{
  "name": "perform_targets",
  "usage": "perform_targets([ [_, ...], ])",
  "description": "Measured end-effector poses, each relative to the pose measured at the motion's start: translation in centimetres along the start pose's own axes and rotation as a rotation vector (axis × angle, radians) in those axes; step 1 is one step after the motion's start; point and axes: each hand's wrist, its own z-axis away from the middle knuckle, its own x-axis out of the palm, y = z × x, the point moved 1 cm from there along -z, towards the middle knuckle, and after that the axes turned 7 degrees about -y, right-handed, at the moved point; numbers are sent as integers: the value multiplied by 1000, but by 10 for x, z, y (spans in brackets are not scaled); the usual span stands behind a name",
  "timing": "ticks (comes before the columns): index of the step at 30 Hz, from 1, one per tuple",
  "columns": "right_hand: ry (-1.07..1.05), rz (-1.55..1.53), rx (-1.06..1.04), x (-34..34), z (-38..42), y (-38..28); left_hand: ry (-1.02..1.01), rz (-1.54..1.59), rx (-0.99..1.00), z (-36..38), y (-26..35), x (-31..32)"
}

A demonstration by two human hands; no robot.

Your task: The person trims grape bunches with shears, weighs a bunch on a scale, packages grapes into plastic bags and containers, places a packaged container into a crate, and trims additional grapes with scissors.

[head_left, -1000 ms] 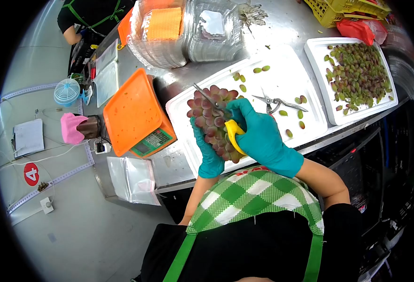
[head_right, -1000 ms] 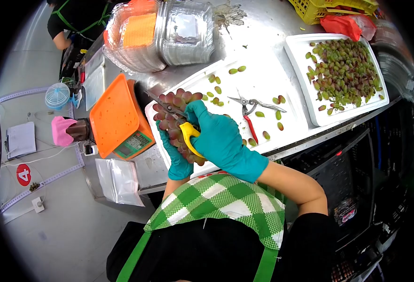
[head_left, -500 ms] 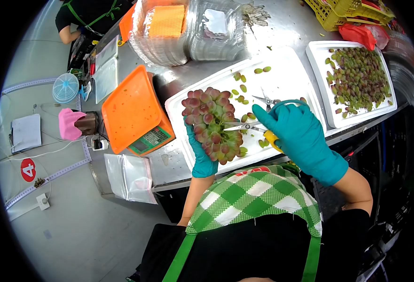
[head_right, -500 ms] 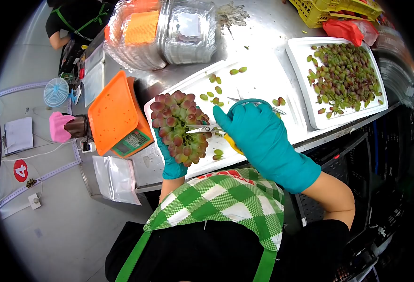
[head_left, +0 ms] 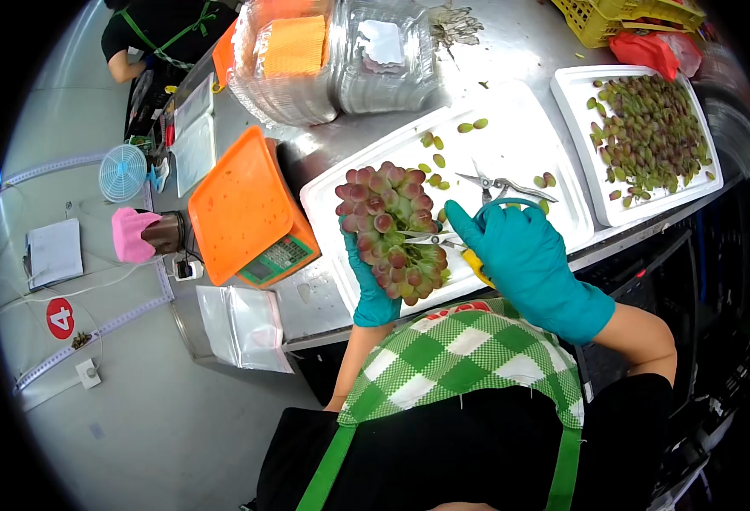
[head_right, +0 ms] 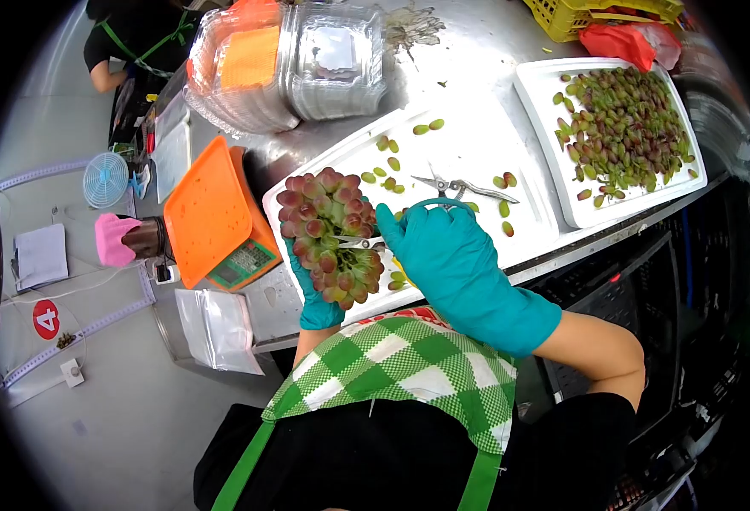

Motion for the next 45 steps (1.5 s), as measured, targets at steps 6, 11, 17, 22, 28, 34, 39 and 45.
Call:
perform_targets([
  [6,-61,-316,19,2,3,-3,26,-22,-4,2,-2,-1],
  [11,-134,-784,60,15,3,-2,63,-34,0,3,-2,-6],
  [17,-423,-1227,184,14,-2,5,103,-41,3,3,-4,-11],
  [22,-86,-913,61,11,-1,1,108,-38,3,1,-3,-14],
  [28,26,-833,49,17,-1,-8,49,11,25,0,-1,-12],
  [34,30,-1066,138,27,6,-18,-15,189,-29,-4,-4,-14],
  [39,105,-977,106,24,8,-13,-71,179,-114,-10,-7,-13],
  [45,211,-1182,265,14,2,11,-198,80,-80,-13,-16,-2],
])
